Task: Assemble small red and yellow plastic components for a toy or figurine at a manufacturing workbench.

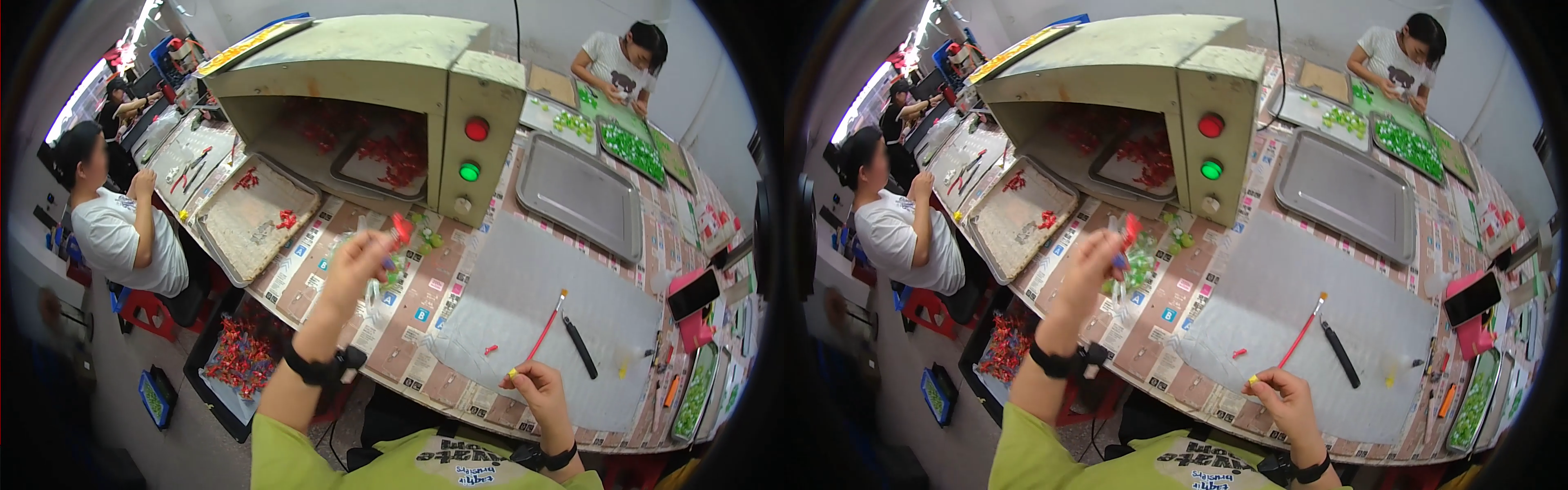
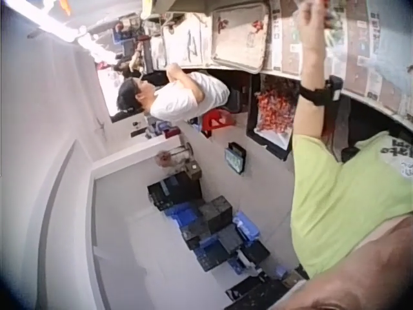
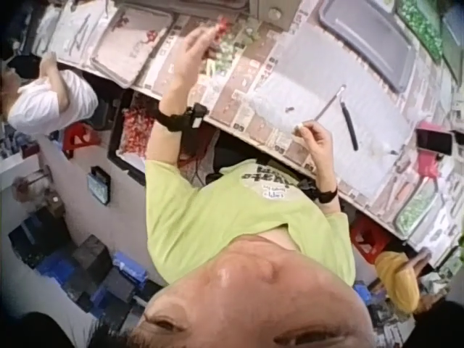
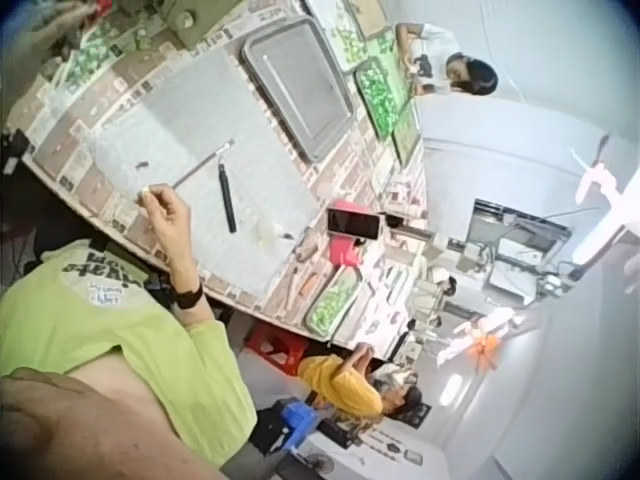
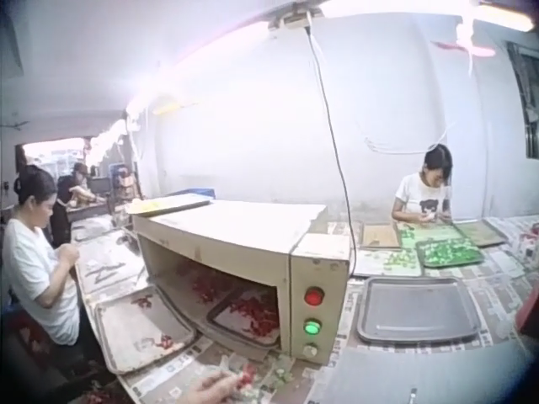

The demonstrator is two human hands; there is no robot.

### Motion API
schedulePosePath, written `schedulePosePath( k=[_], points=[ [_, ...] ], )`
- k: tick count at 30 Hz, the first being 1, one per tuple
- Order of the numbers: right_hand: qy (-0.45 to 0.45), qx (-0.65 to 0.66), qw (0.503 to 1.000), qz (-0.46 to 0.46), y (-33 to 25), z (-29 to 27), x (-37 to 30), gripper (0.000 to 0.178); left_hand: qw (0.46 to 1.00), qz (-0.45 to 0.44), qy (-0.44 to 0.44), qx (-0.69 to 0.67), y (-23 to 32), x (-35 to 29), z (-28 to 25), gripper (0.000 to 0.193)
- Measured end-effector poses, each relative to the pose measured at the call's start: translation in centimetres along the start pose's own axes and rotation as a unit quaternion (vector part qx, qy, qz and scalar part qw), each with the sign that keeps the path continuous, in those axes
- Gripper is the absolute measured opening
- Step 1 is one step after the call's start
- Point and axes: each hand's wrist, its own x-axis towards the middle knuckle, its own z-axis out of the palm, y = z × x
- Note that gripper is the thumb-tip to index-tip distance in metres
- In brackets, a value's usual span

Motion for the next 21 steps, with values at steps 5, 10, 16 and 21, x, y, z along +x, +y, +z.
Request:
schedulePosePath(
  k=[5,10,16,21],
  points=[
    [-0.004,-0.029,1.0,0.009,-0.3,1.2,0.9,0.012,0.991,-0.04,0.112,-0.063,2.7,8.1,-4.2,0.029],
    [0.0,-0.153,0.988,-0.038,-1.0,2.5,1.5,0.011,0.986,-0.074,0.145,-0.023,0.8,13.7,-4.1,0.033],
    [0.025,-0.18,0.983,-0.003,-0.5,2.7,2.2,0.012,0.955,0.071,0.15,0.247,-3.4,20.2,-5.9,0.046],
    [0.053,-0.238,0.97,-0.001,0.3,2.6,3.5,0.012,0.815,0.212,0.168,0.512,-4.7,21.7,-6.4,0.05]
  ],
)
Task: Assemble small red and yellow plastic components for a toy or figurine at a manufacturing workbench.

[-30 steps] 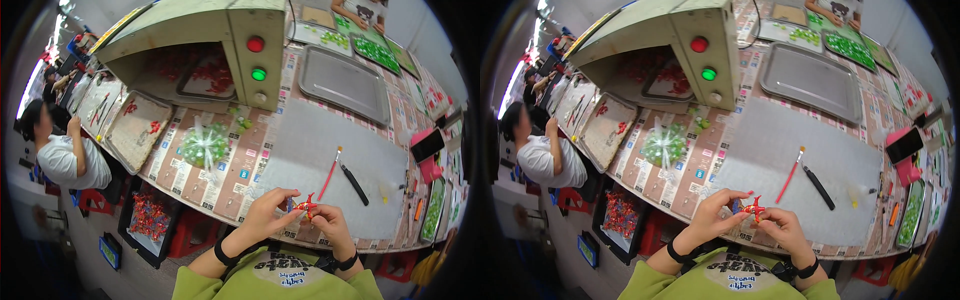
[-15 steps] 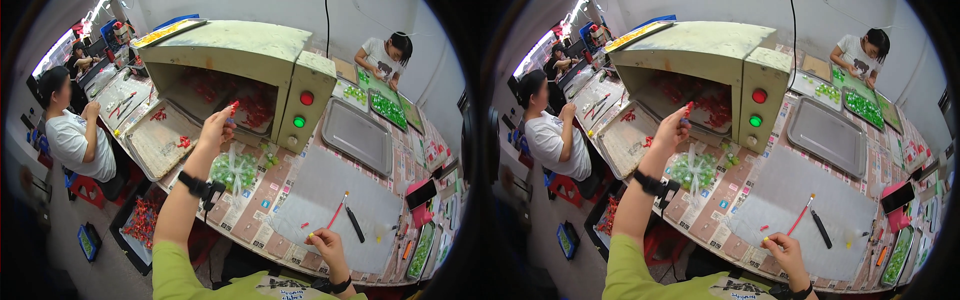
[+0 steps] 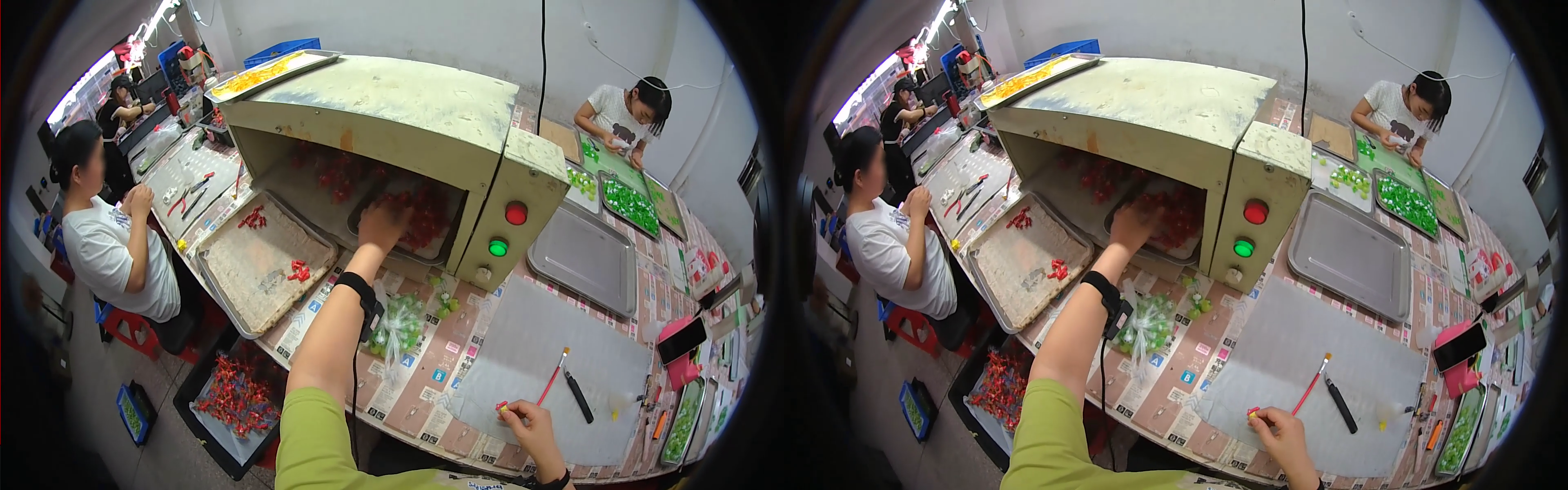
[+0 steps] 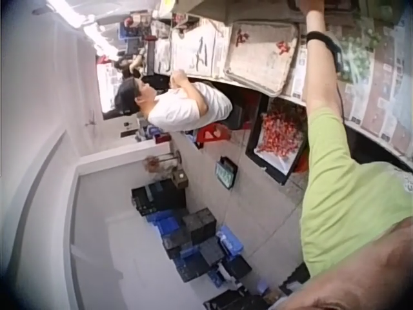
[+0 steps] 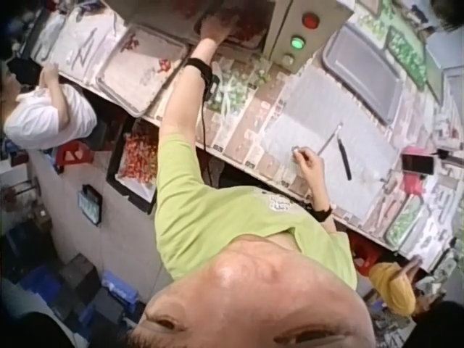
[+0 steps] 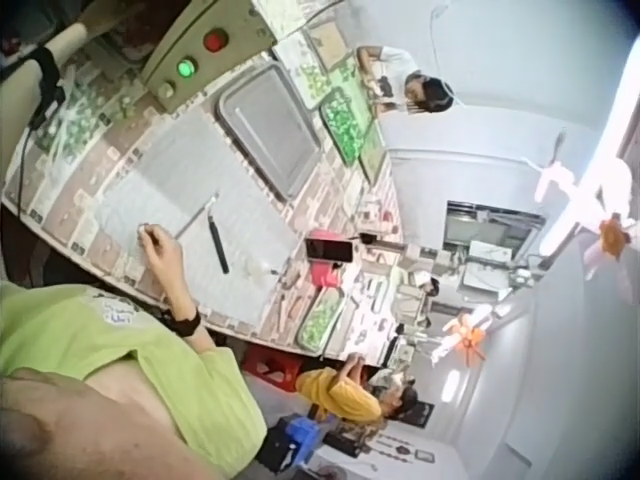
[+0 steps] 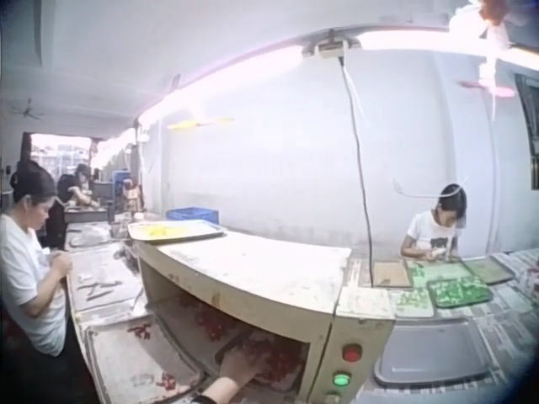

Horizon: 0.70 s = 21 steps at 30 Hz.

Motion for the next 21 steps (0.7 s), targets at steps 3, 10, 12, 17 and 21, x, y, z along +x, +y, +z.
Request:
schedulePosePath(
  k=[3,10,12,17,21],
  points=[
    [0.024,0.024,0.999,0.007,2.8,0.8,0.7,0.012,0.996,-0.053,-0.056,-0.055,-3.9,0.4,-1.3,0.039],
    [0.14,-0.1,0.98,-0.099,3.7,1.3,1.3,0.007,0.906,-0.243,-0.083,-0.338,-3.7,0.1,-10.2,0.023],
    [0.155,-0.101,0.975,-0.126,3.0,1.3,1.1,0.006,0.845,-0.284,-0.073,-0.447,-3.1,0.0,-12.4,0.018],
    [0.123,-0.094,0.979,-0.132,3.1,1.3,1.8,0.006,0.87,-0.277,-0.071,-0.402,1.4,0.5,-16.0,0.023],
    [0.123,-0.057,0.979,-0.151,3.2,1.0,1.9,0.006,0.851,-0.222,-0.143,-0.453,6.4,-0.8,-20.0,0.027]
  ],
)
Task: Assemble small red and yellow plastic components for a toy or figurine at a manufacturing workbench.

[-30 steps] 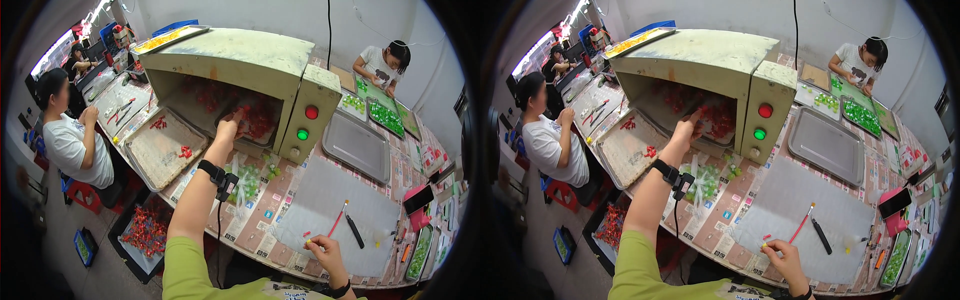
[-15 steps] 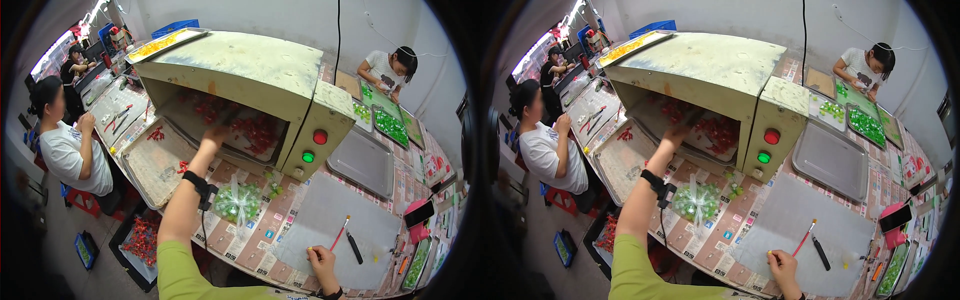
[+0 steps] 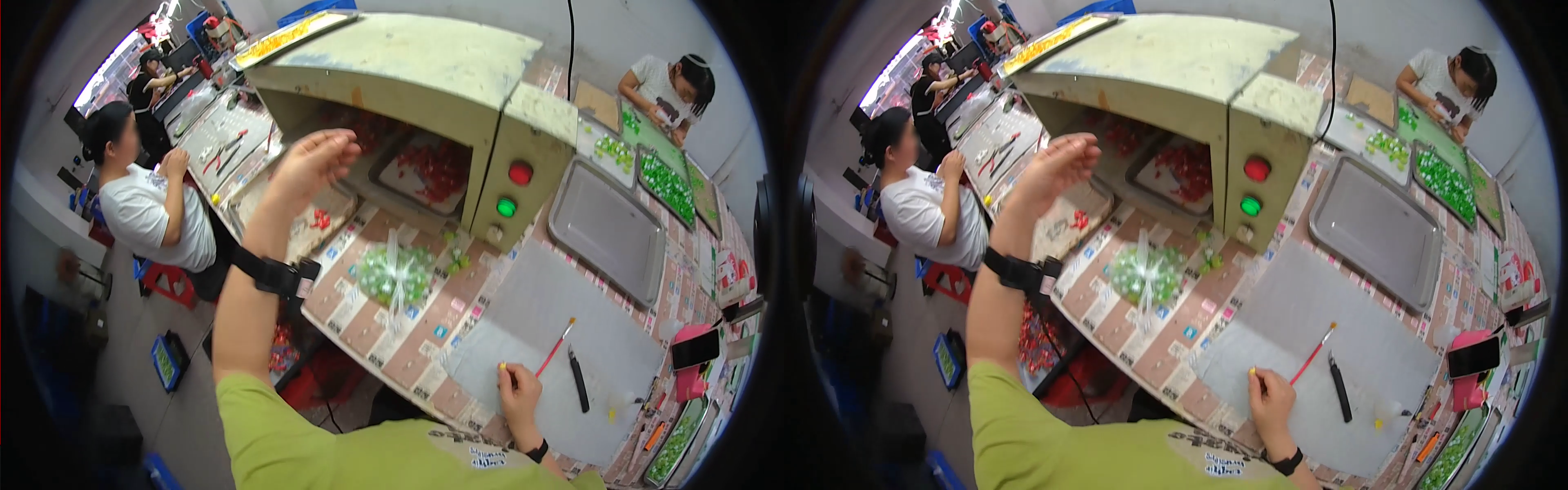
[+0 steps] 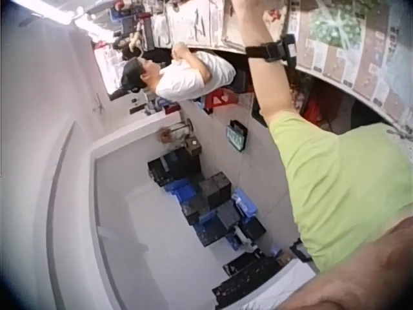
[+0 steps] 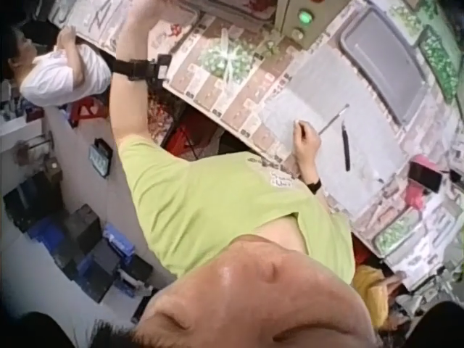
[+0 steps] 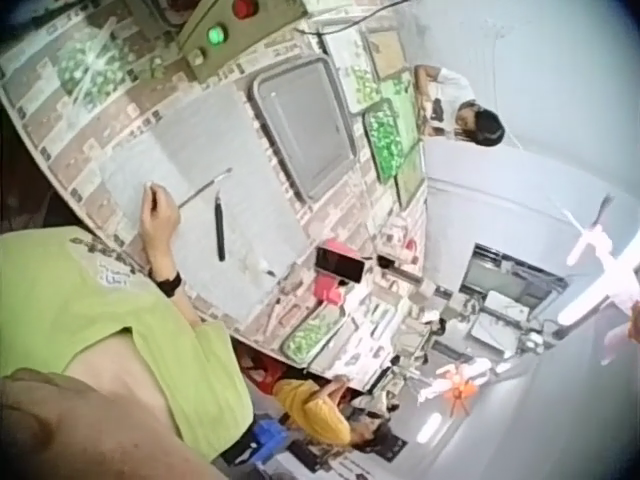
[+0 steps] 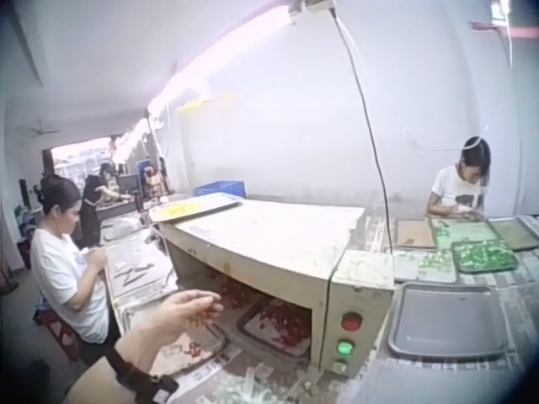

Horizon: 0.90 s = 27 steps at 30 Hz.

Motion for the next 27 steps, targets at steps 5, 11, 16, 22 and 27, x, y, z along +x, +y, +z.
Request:
schedulePosePath(
  k=[5,11,16,22,27],
  points=[
    [0.005,0.053,0.998,0.016,0.3,-0.3,0.2,0.006,0.993,0.076,0.048,0.081,8.1,-7.0,0.6,0.029],
    [-0.031,0.048,0.998,-0.014,0.9,-0.7,-0.8,0.006,0.979,0.146,-0.004,0.14,15.6,-7.5,0.6,0.029],
    [-0.027,0.028,0.999,-0.003,0.5,-0.5,-1.2,0.006,0.986,0.114,-0.038,0.118,13.5,-4.1,-0.3,0.029],
    [-0.008,-0.026,1.0,-0.011,0.1,0.1,-0.5,0.005,0.997,0.011,-0.023,0.079,5.8,0.5,-2.7,0.027],
    [0.031,-0.086,0.993,-0.068,-0.7,0.1,0.1,0.004,0.998,-0.03,-0.035,0.043,3.1,2.6,-4.5,0.024]
  ],
)
